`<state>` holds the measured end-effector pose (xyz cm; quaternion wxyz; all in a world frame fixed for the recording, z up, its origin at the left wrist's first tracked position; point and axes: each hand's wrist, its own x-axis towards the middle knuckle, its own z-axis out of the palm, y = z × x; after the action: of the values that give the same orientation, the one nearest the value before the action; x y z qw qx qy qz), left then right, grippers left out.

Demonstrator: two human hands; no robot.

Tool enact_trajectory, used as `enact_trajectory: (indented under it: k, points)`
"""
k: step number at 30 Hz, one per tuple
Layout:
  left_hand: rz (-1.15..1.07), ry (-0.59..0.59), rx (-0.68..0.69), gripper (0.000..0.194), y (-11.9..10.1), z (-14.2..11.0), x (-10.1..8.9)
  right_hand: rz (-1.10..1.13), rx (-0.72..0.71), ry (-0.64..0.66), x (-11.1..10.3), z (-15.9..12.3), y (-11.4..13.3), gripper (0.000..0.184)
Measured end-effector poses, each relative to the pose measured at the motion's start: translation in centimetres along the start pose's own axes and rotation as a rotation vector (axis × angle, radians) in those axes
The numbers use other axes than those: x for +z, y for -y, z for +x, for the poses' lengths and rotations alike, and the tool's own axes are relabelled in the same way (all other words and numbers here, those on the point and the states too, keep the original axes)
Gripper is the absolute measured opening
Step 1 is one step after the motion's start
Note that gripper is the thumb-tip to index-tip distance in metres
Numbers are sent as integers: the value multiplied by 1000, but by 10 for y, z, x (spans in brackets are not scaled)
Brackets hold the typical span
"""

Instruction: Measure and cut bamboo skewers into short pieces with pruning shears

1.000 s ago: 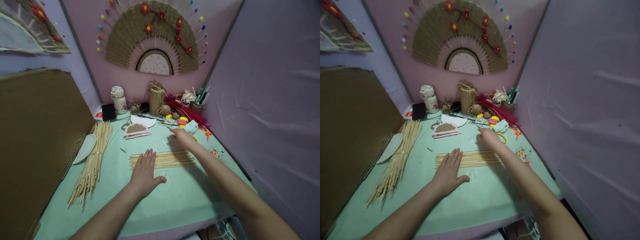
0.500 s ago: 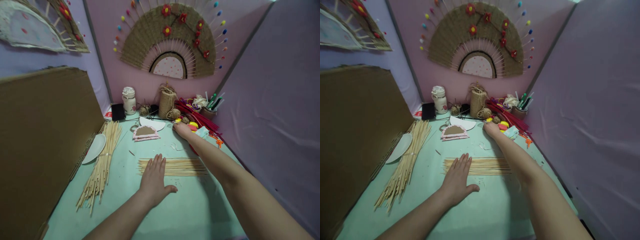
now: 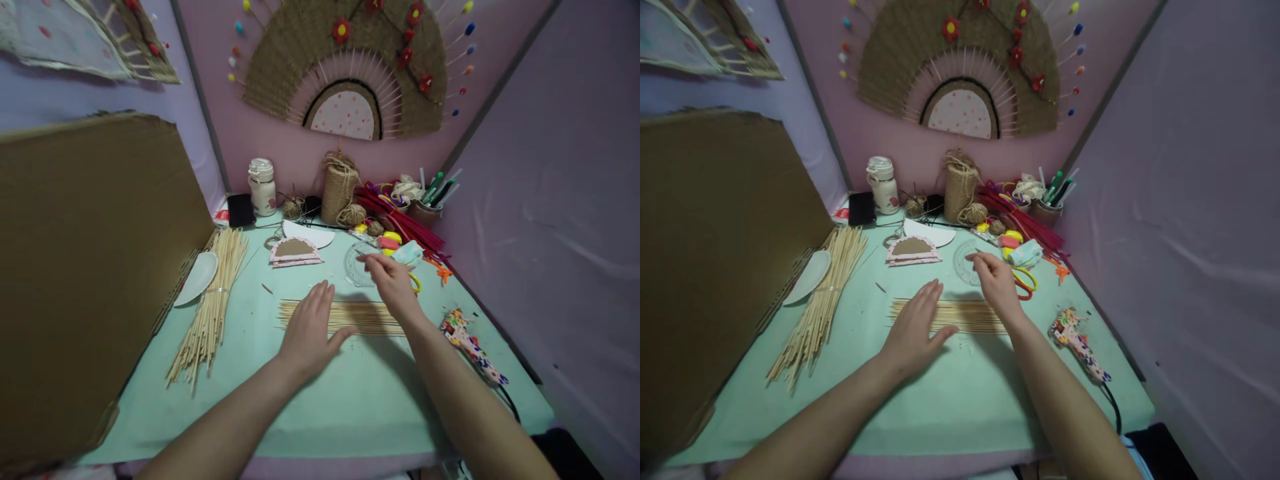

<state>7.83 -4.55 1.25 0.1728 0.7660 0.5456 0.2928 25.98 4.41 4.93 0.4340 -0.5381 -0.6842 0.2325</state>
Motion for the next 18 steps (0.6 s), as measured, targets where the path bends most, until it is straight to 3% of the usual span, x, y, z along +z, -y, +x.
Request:
enact_trajectory:
  k: [3, 6, 9, 12, 14, 16, 18]
  points:
    - [-345, -161, -197, 54, 3, 6, -8, 439, 227, 157, 10, -33, 10, 37]
    - [-688, -202, -351, 41, 7, 8, -10, 556, 296, 280, 24, -49, 16, 38]
    - [-772, -228, -414, 34, 8, 1, -23, 569, 278, 374, 31, -55, 19, 41]
    - [-521, -376, -425, 32, 8, -12, -56, 517, 247, 356, 27, -57, 17, 43]
    - [-135, -444, -437, 27, 11, -20, -80, 378, 190, 338, 22, -59, 15, 39]
    - [212, -373, -484, 23, 15, -24, -97, 154, 80, 331, 17, -61, 13, 32]
    - [416, -220, -525, 24, 20, -23, -103, -69, -28, 341, 14, -62, 12, 27]
